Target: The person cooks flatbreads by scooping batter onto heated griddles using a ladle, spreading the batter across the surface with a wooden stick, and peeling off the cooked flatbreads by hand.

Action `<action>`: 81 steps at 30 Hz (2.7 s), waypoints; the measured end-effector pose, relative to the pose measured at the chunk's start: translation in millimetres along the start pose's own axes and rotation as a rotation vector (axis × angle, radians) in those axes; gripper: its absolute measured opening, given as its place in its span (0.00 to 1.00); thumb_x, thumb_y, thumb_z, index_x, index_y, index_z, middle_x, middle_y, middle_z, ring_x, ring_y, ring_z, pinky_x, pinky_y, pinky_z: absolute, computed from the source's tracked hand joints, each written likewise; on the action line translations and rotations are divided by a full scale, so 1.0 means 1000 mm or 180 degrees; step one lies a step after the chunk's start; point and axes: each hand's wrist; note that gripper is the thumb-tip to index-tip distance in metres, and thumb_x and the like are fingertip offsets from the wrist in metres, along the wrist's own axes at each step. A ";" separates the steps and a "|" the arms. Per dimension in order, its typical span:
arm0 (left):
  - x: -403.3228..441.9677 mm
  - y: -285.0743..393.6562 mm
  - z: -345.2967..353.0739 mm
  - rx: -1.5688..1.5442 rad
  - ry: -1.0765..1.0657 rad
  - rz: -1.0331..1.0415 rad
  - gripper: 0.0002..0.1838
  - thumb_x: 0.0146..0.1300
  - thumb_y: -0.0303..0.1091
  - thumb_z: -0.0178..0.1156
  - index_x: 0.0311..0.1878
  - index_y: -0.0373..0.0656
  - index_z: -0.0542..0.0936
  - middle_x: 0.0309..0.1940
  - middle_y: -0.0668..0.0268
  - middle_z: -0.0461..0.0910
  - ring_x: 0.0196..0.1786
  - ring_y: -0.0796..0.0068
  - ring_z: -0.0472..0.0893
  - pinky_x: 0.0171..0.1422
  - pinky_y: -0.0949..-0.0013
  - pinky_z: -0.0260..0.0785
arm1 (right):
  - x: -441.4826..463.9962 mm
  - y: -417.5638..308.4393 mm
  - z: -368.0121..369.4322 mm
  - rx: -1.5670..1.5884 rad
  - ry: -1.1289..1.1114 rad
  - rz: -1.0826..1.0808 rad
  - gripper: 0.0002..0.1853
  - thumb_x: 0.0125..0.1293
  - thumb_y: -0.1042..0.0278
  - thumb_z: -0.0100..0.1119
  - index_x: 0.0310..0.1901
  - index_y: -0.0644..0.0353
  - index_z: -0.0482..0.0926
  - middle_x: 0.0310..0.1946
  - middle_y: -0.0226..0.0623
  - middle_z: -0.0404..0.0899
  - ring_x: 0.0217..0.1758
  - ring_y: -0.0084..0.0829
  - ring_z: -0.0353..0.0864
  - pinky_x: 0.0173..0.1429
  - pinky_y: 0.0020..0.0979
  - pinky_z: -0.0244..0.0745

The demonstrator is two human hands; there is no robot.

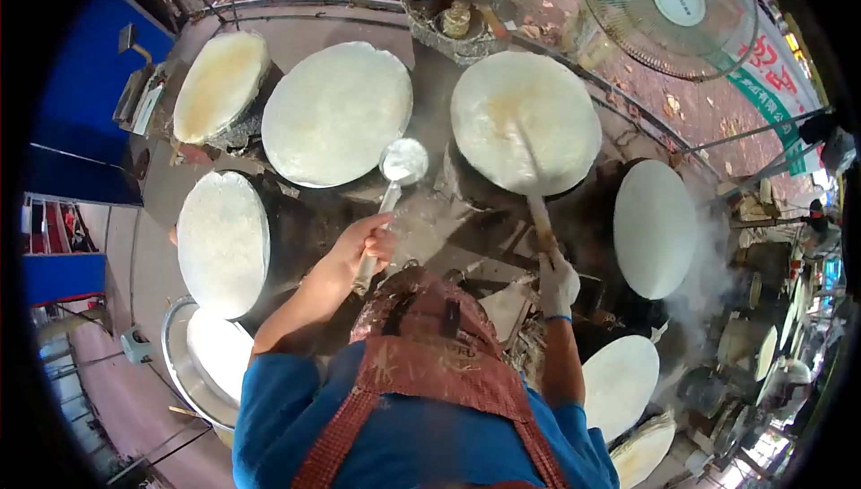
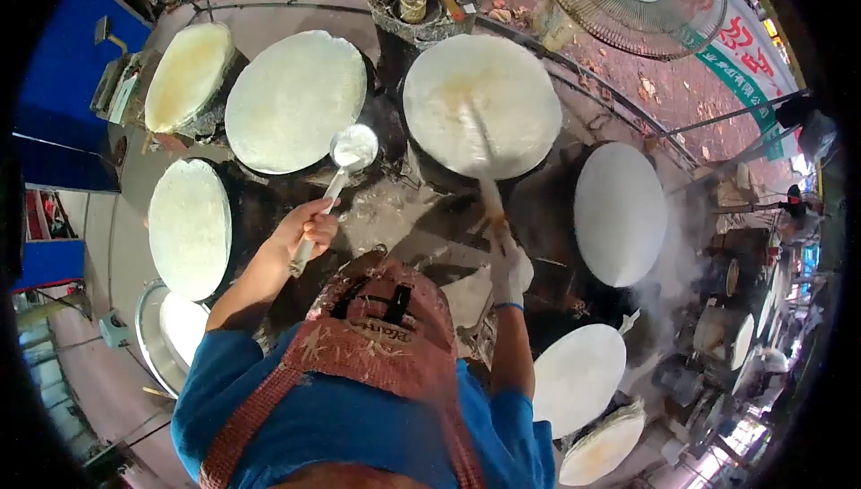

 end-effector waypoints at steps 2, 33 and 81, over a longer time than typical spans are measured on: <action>0.021 -0.010 0.033 0.0866 0.0187 0.0382 0.11 0.65 0.39 0.52 0.30 0.45 0.67 0.13 0.74 0.60 0.12 0.85 0.60 0.15 0.77 0.55 | 0.007 0.024 0.013 0.1165 0.0351 0.0035 0.19 0.58 0.60 0.58 0.52 0.55 0.77 0.36 0.40 0.82 0.36 0.31 0.80 0.42 0.28 0.72; 0.051 0.020 0.082 0.1227 -0.0007 0.0279 0.15 0.70 0.44 0.42 0.56 0.60 0.69 0.14 0.77 0.56 0.10 0.87 0.54 0.09 0.81 0.50 | 0.027 -0.027 0.028 0.0837 0.0078 -0.0269 0.16 0.60 0.52 0.53 0.45 0.48 0.80 0.28 0.49 0.78 0.32 0.49 0.78 0.36 0.42 0.71; -0.185 -0.160 -0.244 -0.1997 -0.0480 0.0687 0.07 0.67 0.42 0.47 0.36 0.53 0.70 0.13 0.74 0.56 0.10 0.87 0.55 0.08 0.82 0.48 | -0.109 -0.109 0.089 0.1497 -0.2124 -0.1082 0.19 0.58 0.66 0.60 0.51 0.60 0.76 0.26 0.28 0.77 0.25 0.18 0.73 0.29 0.22 0.69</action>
Point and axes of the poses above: each hand's wrist, its own x-axis towards the middle knuckle, its own z-axis out of the palm, y = z × x
